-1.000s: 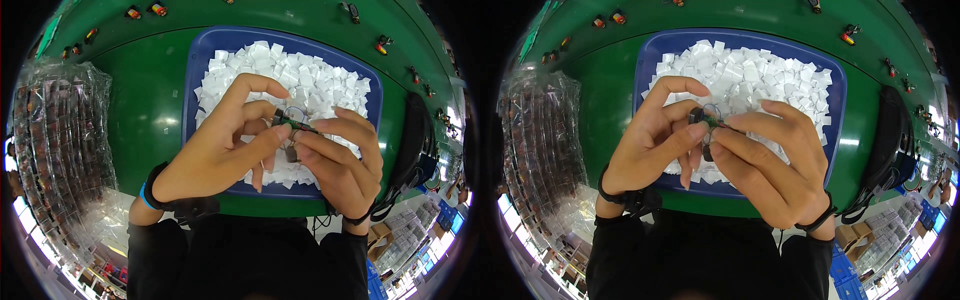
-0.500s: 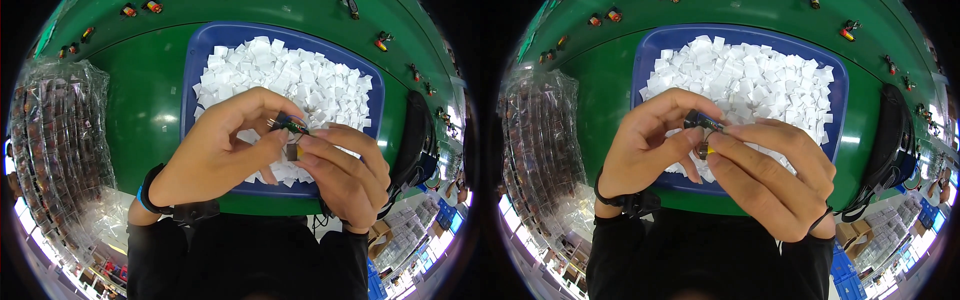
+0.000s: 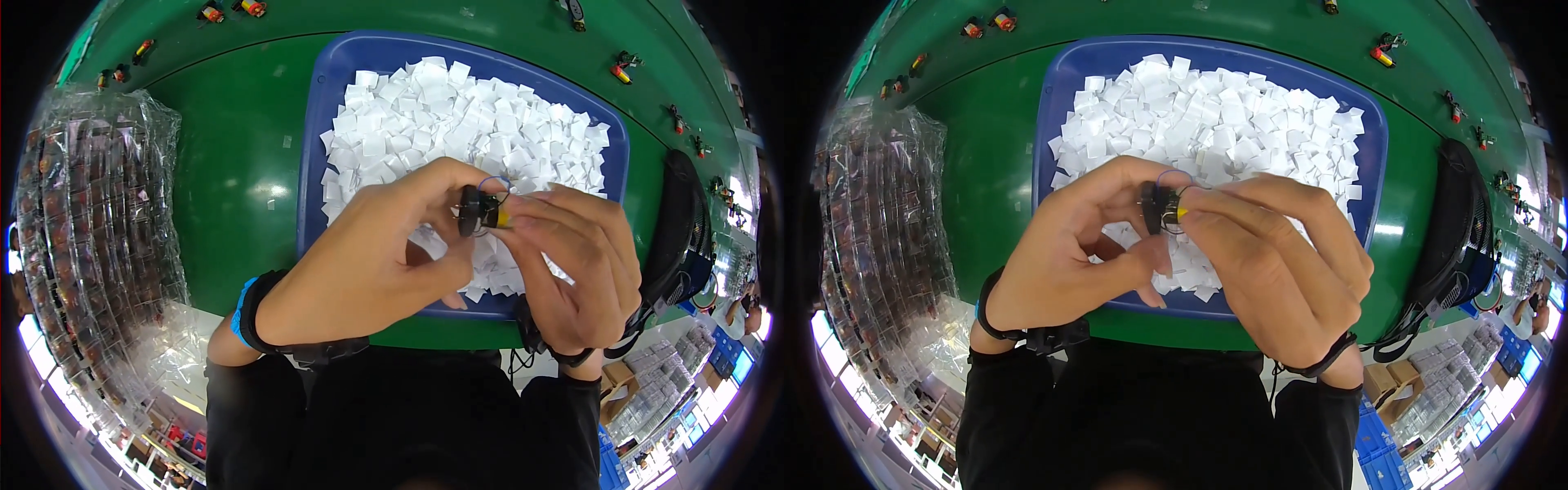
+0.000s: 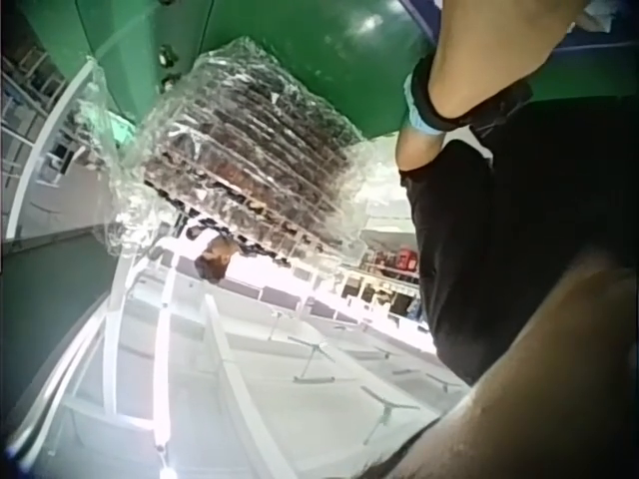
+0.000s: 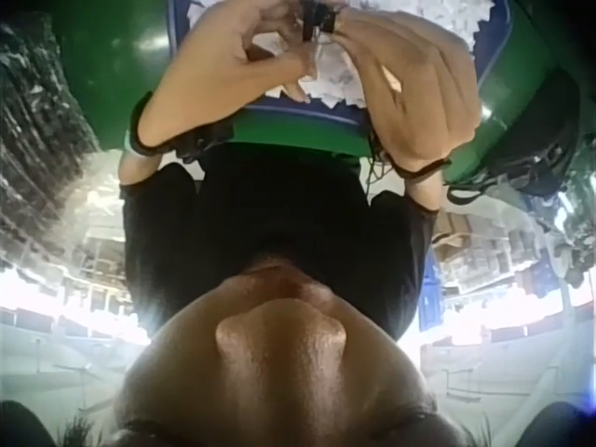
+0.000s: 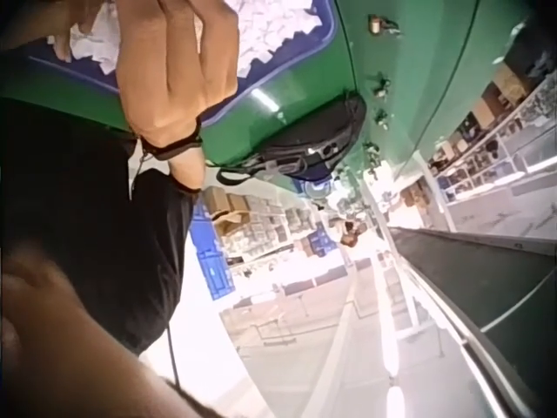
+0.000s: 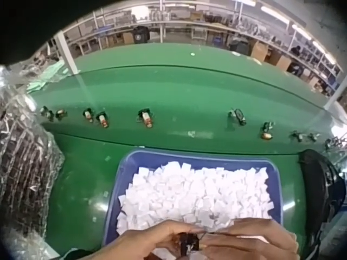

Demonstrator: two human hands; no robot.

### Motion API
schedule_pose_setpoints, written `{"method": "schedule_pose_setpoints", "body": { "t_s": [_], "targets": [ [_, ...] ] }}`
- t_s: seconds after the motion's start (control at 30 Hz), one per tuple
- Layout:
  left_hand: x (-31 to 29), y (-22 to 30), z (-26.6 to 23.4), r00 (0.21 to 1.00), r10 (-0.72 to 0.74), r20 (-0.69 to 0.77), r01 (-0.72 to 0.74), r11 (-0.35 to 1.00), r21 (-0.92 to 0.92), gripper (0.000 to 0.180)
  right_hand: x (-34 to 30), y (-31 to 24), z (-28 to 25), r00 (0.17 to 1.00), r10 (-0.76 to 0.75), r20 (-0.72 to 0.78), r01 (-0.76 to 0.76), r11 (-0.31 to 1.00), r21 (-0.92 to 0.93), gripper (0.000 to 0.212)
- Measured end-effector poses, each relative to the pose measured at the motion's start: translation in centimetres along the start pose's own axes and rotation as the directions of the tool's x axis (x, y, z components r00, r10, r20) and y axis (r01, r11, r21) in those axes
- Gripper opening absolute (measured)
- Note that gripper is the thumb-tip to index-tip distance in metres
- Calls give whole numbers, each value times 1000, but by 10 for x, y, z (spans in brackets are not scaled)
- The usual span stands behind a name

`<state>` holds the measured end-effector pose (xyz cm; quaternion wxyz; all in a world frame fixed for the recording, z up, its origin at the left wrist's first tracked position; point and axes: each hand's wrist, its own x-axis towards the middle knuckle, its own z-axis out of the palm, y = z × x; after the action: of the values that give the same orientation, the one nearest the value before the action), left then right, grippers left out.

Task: The person assembles electronic components by hand, picking up a battery and a circuit board, fitting them together, and wrapping them with tape. After completing each assembly, the person places it into a plastic tray and reaches for more components.

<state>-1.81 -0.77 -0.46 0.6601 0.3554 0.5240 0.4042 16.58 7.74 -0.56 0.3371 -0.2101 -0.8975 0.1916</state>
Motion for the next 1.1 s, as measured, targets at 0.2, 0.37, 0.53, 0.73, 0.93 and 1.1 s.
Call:
{"method": "schedule_pose_setpoints", "body": {
  "t_s": [0.2, 0.37, 0.53, 0.73, 0.93, 1.1],
  "targets": [
    [3, -4, -3, 999, 9, 35, -8, 999, -42, 40, 3, 2, -5, 997, -66, 39, 69, 996, -59, 29],
    [4, -9, -1, 997, 66, 25, -66, 997, -32, 37, 4, 6, -5, 988, -143, 60, 146, 987, -62, 27],
    [5, 2, -1, 990, 142, 0, -135, 942, -307, 36, 11, 2, -11, 993, -76, -88, 82, 994, 70, 28],
    [8, -7, -3, 966, 260, 20, -232, 895, -381, 34, 0, 2, -22, 944, 307, 119, -329, 866, 376, 31],
    [10, -13, 3, 928, 362, -88, -369, 925, -87, 36, -5, 5, -11, 934, 339, 113, -351, 815, 462, 27],
    [11, -12, 1, 804, 594, 5, -537, 723, 435, 42, -5, 4, -10, 877, 446, 179, -462, 680, 570, 18]
  ]
}}
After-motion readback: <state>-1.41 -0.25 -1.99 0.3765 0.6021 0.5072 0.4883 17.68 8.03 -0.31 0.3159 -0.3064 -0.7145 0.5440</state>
